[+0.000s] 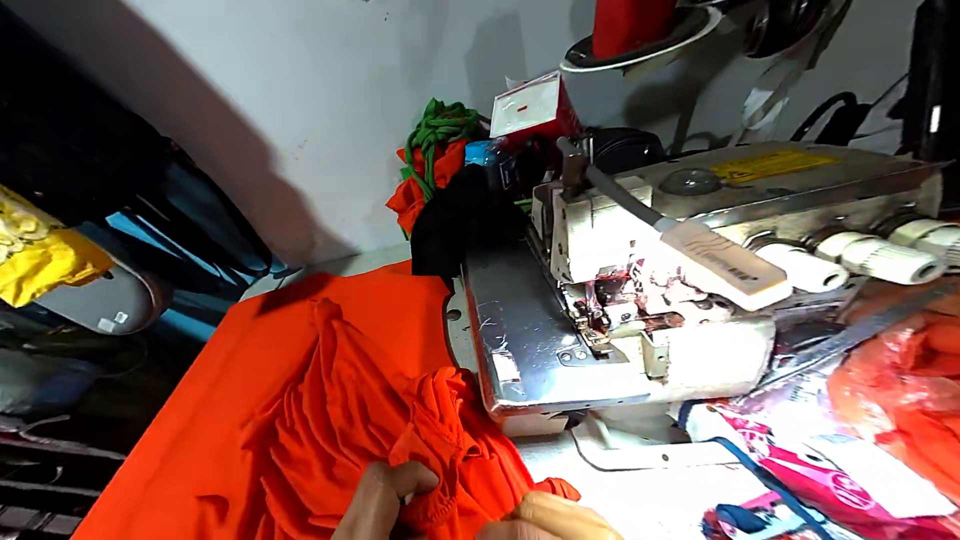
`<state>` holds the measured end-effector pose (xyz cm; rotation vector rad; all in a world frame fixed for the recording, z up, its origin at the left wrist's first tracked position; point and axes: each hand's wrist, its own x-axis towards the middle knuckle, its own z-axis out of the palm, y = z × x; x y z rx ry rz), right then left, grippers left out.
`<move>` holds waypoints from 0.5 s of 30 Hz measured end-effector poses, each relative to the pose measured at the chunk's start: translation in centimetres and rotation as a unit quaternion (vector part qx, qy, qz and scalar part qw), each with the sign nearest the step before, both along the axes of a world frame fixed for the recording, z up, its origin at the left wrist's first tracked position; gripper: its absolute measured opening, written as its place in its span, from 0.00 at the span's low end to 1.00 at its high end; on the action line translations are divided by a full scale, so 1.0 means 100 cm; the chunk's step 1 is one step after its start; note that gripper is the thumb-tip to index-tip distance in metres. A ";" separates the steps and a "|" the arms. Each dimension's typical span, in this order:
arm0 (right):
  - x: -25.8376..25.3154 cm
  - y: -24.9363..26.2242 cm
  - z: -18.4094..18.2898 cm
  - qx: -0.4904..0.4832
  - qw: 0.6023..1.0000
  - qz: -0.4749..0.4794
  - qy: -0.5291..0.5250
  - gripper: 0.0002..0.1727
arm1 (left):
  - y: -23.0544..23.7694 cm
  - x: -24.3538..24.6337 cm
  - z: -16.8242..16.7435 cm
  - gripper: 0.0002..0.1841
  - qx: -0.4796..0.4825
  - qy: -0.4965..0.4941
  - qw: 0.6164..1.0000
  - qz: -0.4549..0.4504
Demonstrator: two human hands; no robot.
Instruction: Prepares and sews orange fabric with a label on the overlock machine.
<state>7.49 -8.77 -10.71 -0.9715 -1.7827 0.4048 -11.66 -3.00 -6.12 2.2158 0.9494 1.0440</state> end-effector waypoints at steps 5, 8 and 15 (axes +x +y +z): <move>-0.012 0.027 -0.008 0.003 0.998 -0.015 0.058 0.11 | 0.001 -0.014 -0.018 0.13 0.023 0.032 0.998 0.050; -0.019 0.045 -0.015 -0.007 1.000 0.011 0.026 0.19 | 0.003 -0.018 -0.022 0.07 0.054 0.053 0.995 0.064; 0.008 0.054 -0.006 0.075 0.993 -0.057 -0.067 0.14 | 0.024 -0.018 -0.023 0.06 -0.005 -0.074 0.996 -0.056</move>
